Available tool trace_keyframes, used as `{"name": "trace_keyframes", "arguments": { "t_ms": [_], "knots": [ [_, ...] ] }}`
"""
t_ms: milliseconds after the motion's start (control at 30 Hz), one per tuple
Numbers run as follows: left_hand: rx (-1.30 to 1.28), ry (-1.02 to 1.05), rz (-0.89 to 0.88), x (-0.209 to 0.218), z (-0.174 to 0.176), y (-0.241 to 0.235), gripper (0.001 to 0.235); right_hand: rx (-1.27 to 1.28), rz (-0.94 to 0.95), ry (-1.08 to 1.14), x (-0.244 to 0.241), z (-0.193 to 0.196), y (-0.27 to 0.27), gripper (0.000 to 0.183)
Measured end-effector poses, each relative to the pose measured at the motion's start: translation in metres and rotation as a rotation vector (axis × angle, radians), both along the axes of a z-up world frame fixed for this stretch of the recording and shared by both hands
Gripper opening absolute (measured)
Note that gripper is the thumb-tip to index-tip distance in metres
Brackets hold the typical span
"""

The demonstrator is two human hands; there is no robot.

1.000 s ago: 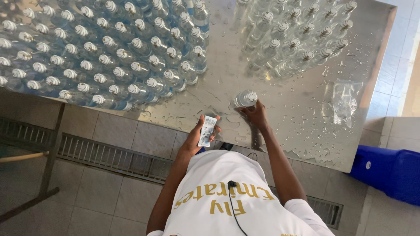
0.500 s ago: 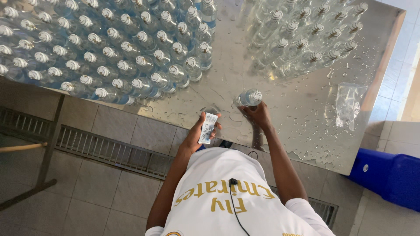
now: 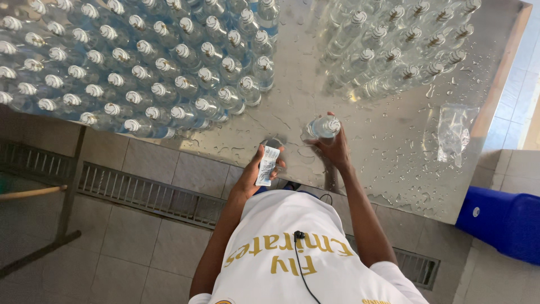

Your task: The person stands at a stainless steel table and applies small rectangular labels to the necks of clear plastic bottles. They pick up a bottle, place a label on it, smooth it down, and then set the bottle back on the table among many others.

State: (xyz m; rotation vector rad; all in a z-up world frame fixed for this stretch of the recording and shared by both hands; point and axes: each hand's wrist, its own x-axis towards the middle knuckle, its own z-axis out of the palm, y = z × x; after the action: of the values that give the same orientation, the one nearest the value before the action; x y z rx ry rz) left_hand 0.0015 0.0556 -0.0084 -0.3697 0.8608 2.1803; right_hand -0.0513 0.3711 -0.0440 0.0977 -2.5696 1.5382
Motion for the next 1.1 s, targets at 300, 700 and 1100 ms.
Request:
{"name": "trace_keyframes", "arguments": {
  "t_ms": [300, 700, 1100],
  "knots": [
    [-0.03, -0.013, 0.059, 0.003, 0.001, -0.023, 0.094, -0.013, -0.222, 0.015, -0.041, -0.004, -0.03, 0.094],
    [-0.026, -0.034, 0.156, 0.016, 0.032, -0.045, 0.086, -0.162, -0.095, -0.087, -0.246, 0.02, -0.12, 0.093],
    [0.01, -0.058, 0.075, 0.011, -0.008, -0.038, 0.088, 0.036, -0.967, 0.301, -0.116, -0.054, 0.07, 0.107]
  ]
}}
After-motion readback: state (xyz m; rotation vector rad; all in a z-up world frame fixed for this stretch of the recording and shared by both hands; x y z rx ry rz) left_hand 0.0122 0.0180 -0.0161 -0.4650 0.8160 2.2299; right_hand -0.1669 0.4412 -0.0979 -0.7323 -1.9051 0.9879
